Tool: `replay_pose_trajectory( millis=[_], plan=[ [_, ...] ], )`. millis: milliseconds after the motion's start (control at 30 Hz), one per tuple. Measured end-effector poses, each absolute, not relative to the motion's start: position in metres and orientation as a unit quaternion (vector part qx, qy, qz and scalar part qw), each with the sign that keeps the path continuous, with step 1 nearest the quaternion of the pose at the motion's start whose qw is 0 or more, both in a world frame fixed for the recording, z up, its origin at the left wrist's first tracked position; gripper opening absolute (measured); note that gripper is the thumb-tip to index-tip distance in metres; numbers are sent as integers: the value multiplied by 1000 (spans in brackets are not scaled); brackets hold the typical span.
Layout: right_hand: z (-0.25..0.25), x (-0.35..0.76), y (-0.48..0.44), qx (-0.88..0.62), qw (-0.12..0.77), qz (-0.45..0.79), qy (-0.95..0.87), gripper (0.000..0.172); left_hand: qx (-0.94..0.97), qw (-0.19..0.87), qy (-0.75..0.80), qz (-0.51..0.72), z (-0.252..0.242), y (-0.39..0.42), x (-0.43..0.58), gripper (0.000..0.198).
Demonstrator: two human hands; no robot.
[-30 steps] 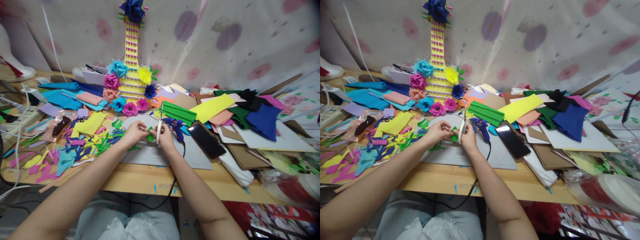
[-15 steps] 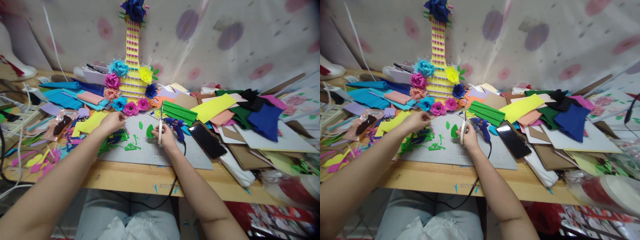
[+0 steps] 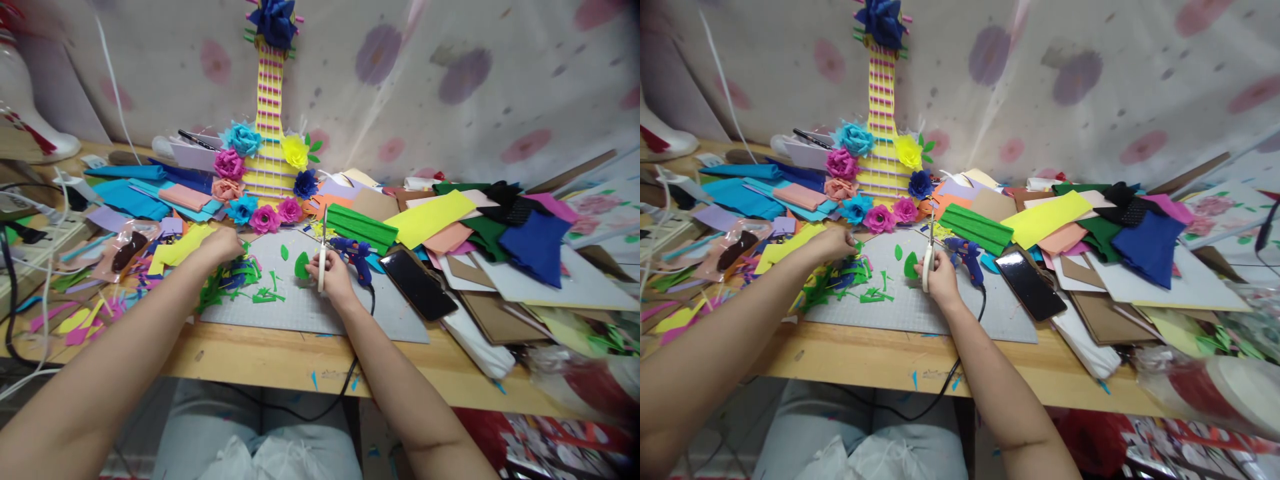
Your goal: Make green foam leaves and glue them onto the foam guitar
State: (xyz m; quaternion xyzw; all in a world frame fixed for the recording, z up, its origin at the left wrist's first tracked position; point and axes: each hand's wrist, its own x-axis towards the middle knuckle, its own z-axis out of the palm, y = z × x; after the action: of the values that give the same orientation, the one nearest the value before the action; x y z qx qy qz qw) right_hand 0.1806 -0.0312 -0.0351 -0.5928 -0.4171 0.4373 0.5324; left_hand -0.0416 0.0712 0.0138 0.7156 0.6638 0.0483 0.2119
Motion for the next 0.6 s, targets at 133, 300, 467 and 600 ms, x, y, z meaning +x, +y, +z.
replay_pose_trajectory(
  millis=[133,300,467,600],
  plan=[
    [-36,182,-31,-591,537,438,-413,38,733,160,660,29,15,66,-41,6],
    [-33,182,-32,-588,543,435,-412,37,722,158,665,107,29,63,-48,11],
    [-28,180,-33,-585,547,442,-404,39,680,183,672,229,43,66,-58,20],
    [-25,179,-33,-589,547,442,-399,40,688,245,639,239,38,67,-54,23]
  ],
)
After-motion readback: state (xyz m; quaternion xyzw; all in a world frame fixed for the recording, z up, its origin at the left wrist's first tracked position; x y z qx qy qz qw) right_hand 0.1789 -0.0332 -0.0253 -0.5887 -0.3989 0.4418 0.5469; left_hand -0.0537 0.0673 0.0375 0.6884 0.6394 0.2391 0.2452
